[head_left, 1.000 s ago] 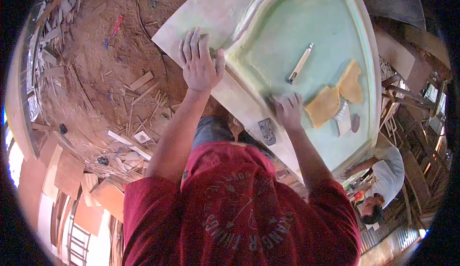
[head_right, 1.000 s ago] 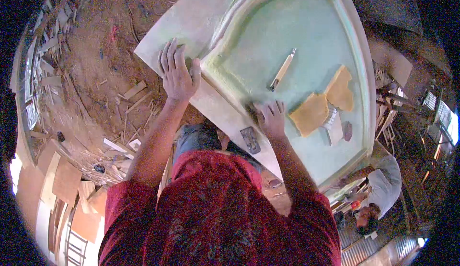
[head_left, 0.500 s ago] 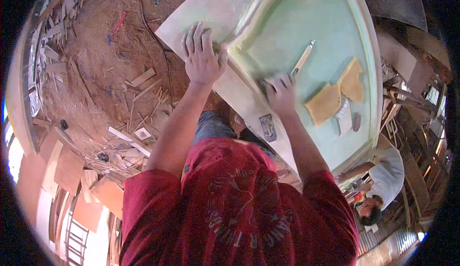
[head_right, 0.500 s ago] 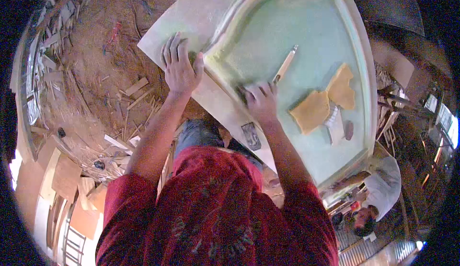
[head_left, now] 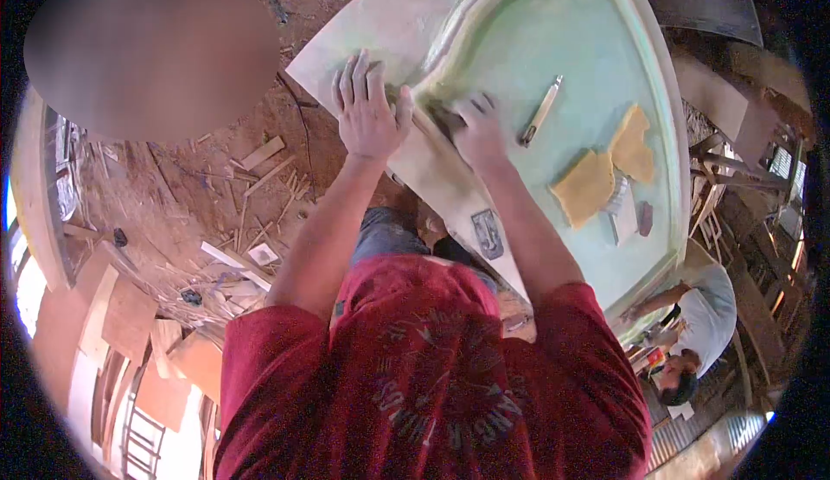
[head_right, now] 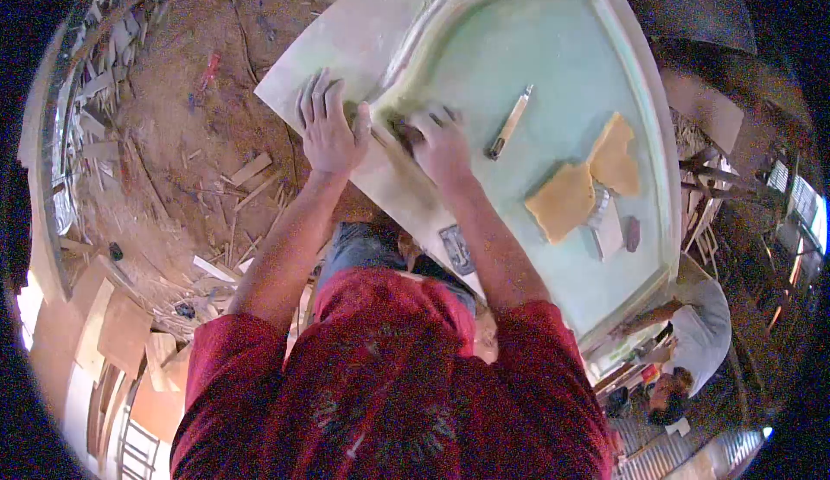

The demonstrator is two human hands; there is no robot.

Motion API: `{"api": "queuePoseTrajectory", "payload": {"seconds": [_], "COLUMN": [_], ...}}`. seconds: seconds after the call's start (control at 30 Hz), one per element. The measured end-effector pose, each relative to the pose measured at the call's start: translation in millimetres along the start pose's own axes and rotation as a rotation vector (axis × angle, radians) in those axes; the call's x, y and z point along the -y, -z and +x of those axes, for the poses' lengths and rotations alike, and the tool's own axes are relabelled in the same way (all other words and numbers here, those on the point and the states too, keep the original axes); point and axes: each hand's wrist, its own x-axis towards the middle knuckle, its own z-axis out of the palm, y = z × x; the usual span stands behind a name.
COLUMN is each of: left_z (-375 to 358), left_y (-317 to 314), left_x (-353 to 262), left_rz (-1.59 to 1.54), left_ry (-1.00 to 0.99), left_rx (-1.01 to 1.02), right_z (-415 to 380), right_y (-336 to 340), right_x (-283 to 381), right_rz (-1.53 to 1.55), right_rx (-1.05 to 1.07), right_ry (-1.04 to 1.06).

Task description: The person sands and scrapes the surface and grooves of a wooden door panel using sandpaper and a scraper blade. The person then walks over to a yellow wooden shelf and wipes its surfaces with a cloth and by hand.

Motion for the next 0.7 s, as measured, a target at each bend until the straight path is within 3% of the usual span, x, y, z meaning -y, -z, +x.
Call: {"api": "queuePoseTrajectory", "payload": {"seconds": [0.2, 0.3, 0.4, 0.5, 0.7], "left_z": [3.7, 2.7, 2.5, 4.7, 6.8], "left_y": [1.0, 0.9, 3.6, 3.6, -1.0], "left_x": [0.4, 0.4, -3.2, -2.1, -0.9], "left_rz": [0.015, 0.001, -0.020, -0.037, -0.030], "left_ry": [-0.011, -0.017, -0.004, -0.030, -0.002], "left_rx": [-0.025, -0.036, -0.032, -0.058, -0.056], "right_z": [-62.8, -60.8, -7.3, 1.1, -72.4], "right_y": [51.0, 39.7, 6.3, 12.0, 34.0], "right_x": [-11.7, -9.6, -5.6, 5.3, -17.7], "right_rz": [-0.124, -0.087, -0.027, -0.038, -0.103], "right_rx": [0.145, 0.123, -0.043, -0.012, 0.035], "right_ry": [-0.066, -0.107, 0.055, 0.003, -0.094]}}
